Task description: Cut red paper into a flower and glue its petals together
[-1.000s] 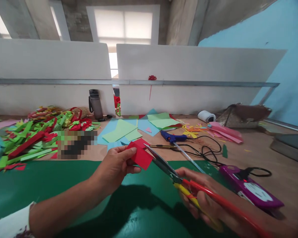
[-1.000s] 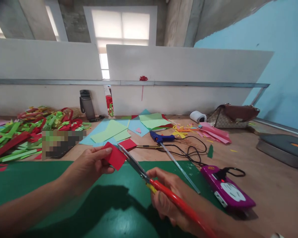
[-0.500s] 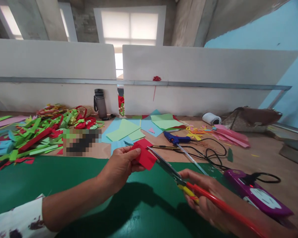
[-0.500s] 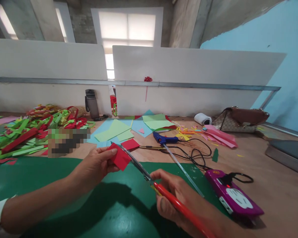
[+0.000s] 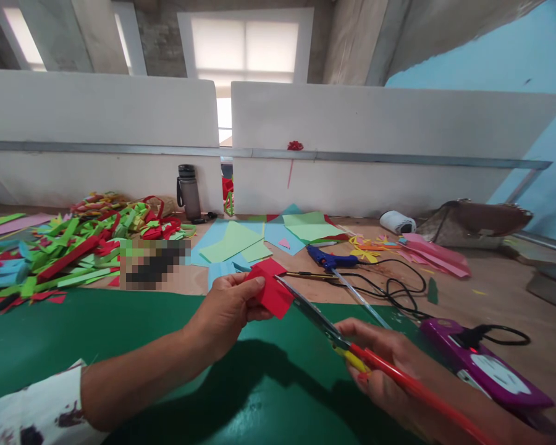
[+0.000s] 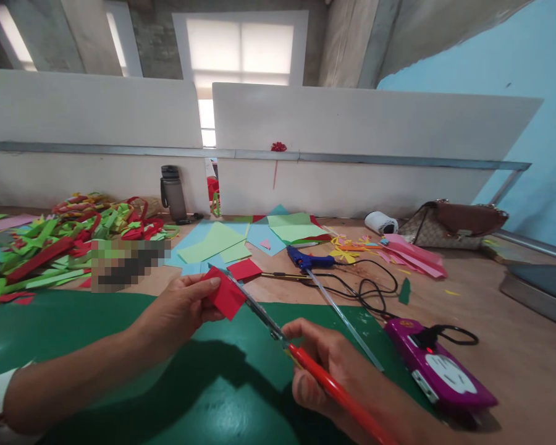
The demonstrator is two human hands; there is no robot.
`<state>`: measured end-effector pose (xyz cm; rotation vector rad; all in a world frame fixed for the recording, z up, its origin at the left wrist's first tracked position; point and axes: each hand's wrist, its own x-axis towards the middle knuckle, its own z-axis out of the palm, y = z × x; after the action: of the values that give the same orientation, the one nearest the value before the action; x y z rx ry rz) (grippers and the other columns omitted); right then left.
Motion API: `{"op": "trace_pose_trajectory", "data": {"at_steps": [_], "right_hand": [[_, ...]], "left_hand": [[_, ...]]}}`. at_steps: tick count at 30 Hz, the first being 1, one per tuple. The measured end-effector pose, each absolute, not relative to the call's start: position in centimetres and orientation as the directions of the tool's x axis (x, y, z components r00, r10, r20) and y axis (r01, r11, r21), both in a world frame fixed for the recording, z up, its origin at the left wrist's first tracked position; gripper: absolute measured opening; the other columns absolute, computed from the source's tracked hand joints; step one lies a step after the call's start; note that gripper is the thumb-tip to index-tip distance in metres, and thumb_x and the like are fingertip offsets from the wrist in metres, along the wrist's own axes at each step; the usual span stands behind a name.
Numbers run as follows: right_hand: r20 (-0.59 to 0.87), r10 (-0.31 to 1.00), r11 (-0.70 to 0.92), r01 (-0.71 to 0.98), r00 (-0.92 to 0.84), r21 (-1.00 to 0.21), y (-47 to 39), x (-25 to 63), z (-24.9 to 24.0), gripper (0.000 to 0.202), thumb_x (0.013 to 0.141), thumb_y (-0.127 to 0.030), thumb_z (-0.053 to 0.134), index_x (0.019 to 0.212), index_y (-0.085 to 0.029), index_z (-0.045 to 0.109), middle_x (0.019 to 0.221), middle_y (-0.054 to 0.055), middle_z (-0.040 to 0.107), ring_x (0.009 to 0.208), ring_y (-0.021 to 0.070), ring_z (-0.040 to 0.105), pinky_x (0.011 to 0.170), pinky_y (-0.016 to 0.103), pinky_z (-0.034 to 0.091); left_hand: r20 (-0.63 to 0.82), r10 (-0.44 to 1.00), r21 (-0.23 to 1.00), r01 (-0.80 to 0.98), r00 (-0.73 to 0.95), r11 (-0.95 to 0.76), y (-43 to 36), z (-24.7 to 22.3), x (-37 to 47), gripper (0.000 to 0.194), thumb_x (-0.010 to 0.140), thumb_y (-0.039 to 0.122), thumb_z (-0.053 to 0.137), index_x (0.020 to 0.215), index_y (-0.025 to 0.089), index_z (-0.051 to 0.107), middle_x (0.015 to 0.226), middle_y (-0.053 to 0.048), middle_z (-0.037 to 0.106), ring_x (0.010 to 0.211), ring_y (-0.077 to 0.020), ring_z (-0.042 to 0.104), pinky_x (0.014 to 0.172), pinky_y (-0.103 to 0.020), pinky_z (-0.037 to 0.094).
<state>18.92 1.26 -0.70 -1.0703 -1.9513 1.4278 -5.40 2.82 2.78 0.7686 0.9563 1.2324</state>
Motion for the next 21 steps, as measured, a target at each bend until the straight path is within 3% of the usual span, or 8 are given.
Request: {"op": "trace_pose_trajectory", "data": {"at_steps": [21], "right_hand": [[-0.062, 0.859, 0.172, 0.399, -0.509, -0.901, 1.1, 19.3, -0.5, 0.045, 0.073, -0.058, 0.059, 0.097, -0.020, 0.058, 0.059, -0.004, 0.046, 0.051, 0.0089, 0.037, 0.044, 0.019, 0.028]], "left_hand": [[-0.151, 0.983, 0.889, -0.421, 0.101, 0.179, 2.7, 2.8, -5.4, 0.007, 0.079, 0.015, 0.058, 0.081, 0.009, 0.060, 0.073, -0.007, 0.067, 0.063, -0.0148, 0.064, 0.059, -0.028, 0.055]]}}
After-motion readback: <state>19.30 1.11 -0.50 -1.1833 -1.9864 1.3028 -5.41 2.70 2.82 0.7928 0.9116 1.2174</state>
